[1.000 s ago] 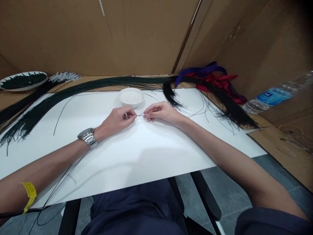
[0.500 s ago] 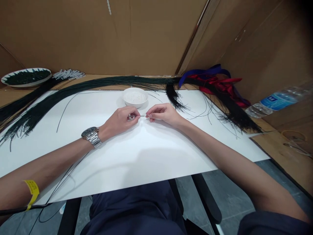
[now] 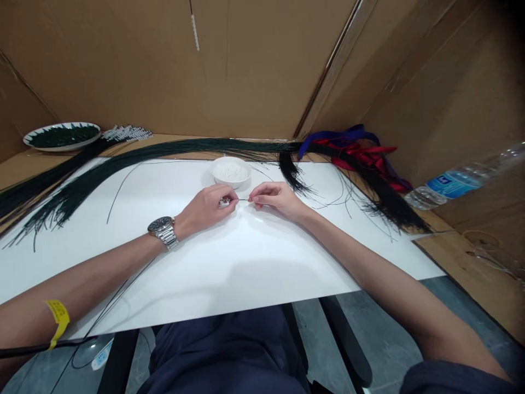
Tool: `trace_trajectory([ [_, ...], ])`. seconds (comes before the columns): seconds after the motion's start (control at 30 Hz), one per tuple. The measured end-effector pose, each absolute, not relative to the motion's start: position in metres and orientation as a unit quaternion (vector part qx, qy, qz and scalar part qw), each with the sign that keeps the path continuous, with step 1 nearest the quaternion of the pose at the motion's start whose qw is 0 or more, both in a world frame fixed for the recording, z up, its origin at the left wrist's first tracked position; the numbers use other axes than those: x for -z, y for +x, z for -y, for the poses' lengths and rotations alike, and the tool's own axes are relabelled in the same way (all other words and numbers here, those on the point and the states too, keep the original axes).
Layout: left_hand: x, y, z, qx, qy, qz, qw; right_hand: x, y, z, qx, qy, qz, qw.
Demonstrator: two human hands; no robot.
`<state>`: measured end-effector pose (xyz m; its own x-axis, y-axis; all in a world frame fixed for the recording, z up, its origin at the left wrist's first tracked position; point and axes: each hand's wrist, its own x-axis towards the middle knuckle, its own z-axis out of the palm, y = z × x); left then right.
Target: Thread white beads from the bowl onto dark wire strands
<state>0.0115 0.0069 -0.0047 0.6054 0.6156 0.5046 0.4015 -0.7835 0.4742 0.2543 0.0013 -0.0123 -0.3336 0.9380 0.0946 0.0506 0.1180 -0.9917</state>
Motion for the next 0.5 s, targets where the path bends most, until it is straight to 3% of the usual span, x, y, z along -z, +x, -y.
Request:
trace_trajectory([
  [0.5,0.0072,0.011,-0.0104,-0.338,0.875,-0.3,0.174,0.0124,0.2542,-0.0013,-0.558,-0.365,0.621,0.412],
])
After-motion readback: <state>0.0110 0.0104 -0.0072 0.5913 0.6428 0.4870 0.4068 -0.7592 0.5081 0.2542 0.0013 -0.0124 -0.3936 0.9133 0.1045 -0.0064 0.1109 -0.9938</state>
